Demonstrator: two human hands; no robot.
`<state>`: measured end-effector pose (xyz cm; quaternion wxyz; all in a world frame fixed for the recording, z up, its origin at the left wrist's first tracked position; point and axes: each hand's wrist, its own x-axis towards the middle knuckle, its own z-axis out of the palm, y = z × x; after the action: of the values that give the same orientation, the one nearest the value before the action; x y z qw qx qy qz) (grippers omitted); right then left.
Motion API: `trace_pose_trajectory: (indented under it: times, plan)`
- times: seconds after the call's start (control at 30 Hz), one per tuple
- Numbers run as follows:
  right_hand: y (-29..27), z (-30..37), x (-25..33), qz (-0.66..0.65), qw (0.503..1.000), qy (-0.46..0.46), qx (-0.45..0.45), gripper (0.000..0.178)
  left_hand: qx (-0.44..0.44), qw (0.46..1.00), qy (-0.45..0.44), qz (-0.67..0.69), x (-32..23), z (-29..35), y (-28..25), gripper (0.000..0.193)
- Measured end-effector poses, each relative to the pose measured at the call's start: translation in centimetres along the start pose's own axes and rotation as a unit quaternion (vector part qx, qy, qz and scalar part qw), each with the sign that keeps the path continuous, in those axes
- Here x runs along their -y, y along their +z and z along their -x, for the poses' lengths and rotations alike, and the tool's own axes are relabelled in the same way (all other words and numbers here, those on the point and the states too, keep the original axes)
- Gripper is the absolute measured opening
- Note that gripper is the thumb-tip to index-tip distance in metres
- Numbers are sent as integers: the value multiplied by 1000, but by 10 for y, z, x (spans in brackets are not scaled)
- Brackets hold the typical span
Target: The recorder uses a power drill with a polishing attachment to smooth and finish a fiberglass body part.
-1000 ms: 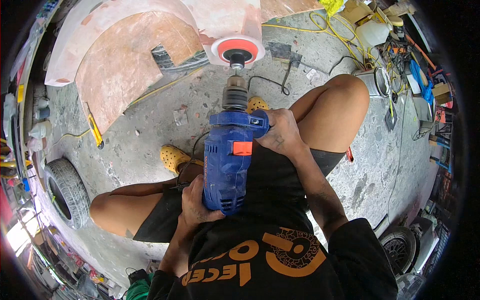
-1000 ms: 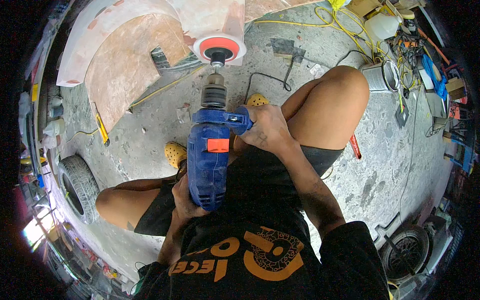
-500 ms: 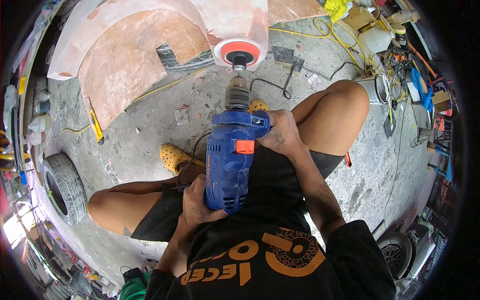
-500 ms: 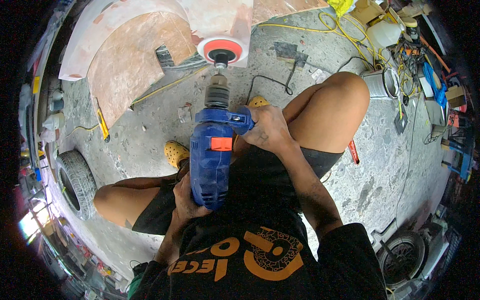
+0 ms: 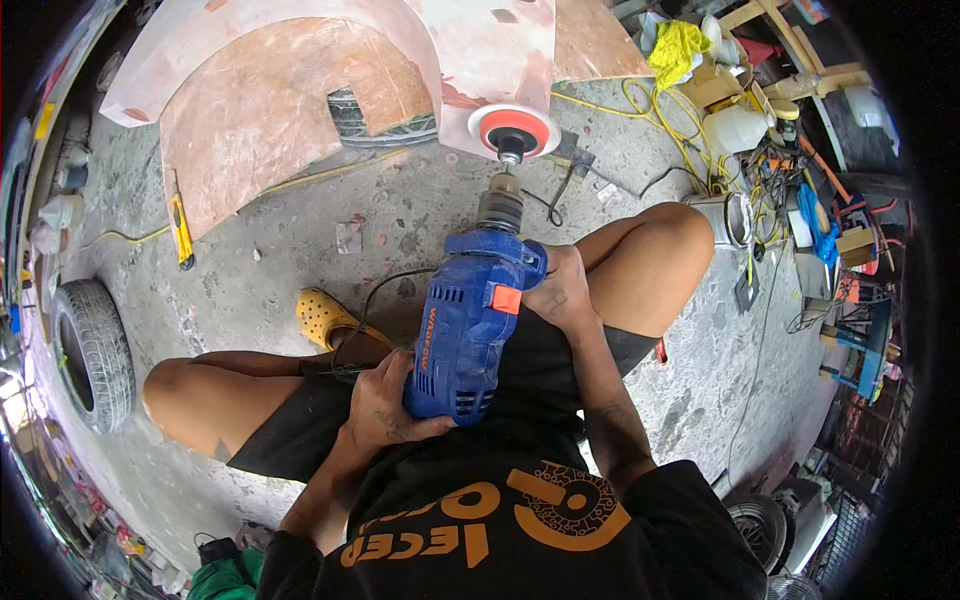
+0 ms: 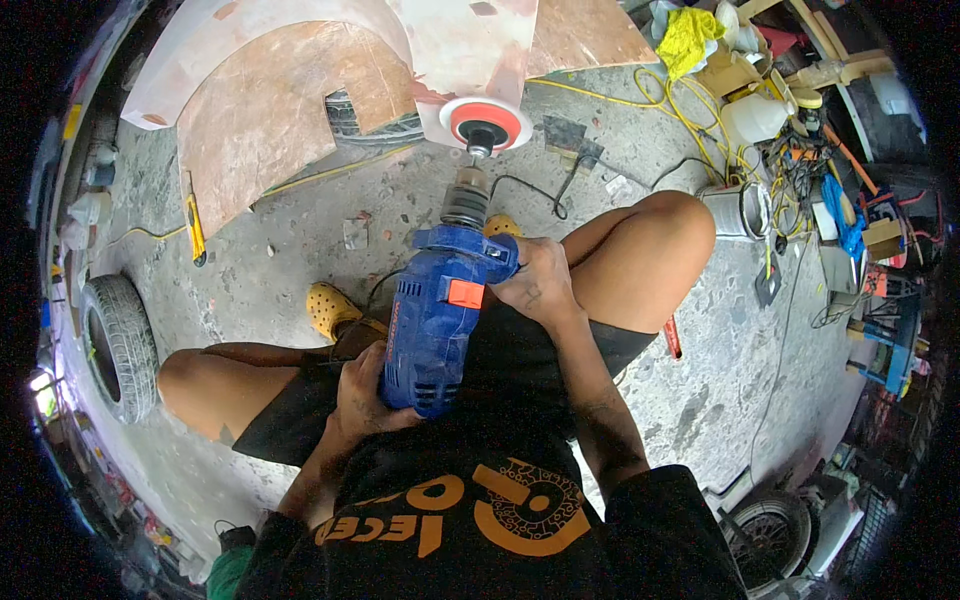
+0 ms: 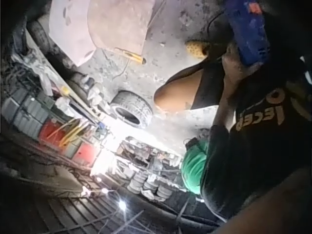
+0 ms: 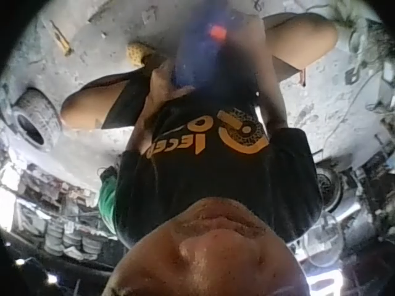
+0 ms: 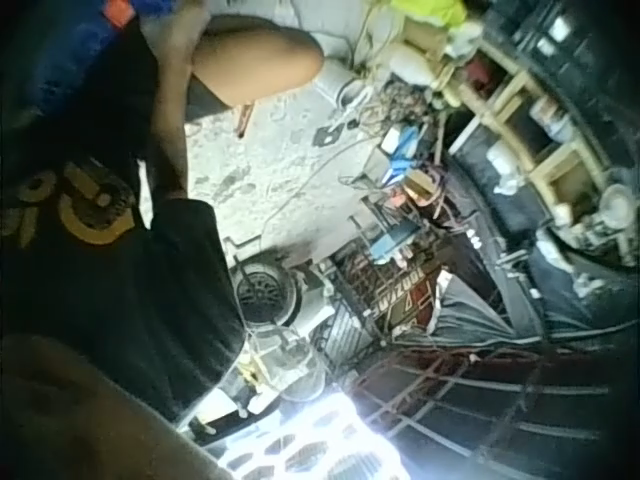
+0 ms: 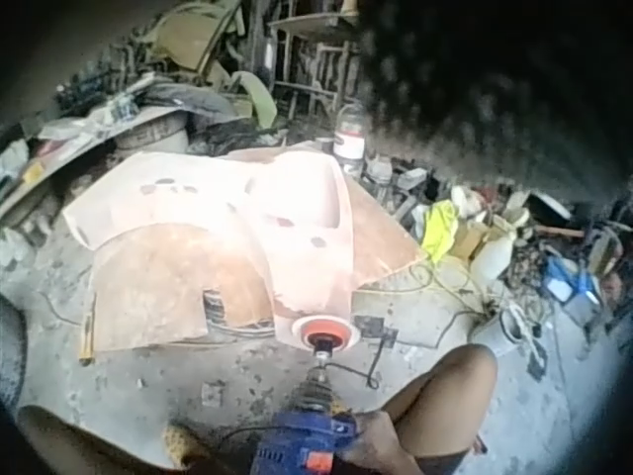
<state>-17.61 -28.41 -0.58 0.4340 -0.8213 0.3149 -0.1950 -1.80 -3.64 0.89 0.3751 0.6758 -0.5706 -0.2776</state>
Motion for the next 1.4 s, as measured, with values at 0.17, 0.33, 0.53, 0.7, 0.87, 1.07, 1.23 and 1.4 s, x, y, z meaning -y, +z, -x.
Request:
trace_pose_trajectory:
  times: [0.17,0.33,0.53,0.7,0.87,1.07,1.23,1.4]
  plan:
    - [2,-1,-6,17,1000,-6,-3,16,-3,1000,-3,-6,0,3,3,87]
    - [5,-2,-12,0,1000,-17,11,16,-2,1000,-10,-8,-1,4,3,89]
    - [4,-1,-18,5,1000,-28,-7,18,15,1000,-17,-19,-8,0,0,89]
    - [5,1,-21,-7,1000,-21,-4,19,11,1000,-17,-15,-10,0,1,88]
    - [5,-1,-21,-8,999,-38,-3,21,6,1000,-14,-25,-10,1,2,86]
    - [6,0,-22,-34,999,-11,0,21,4,999,1,-34,-10,-2,1,85]
    - [6,2,-22,-29,999,-19,-4,19,2,1000,4,-23,-10,-2,3,86]
    - [10,-10,-5,-22,999,-48,8,16,-14,999,-34,28,1,7,4,86]
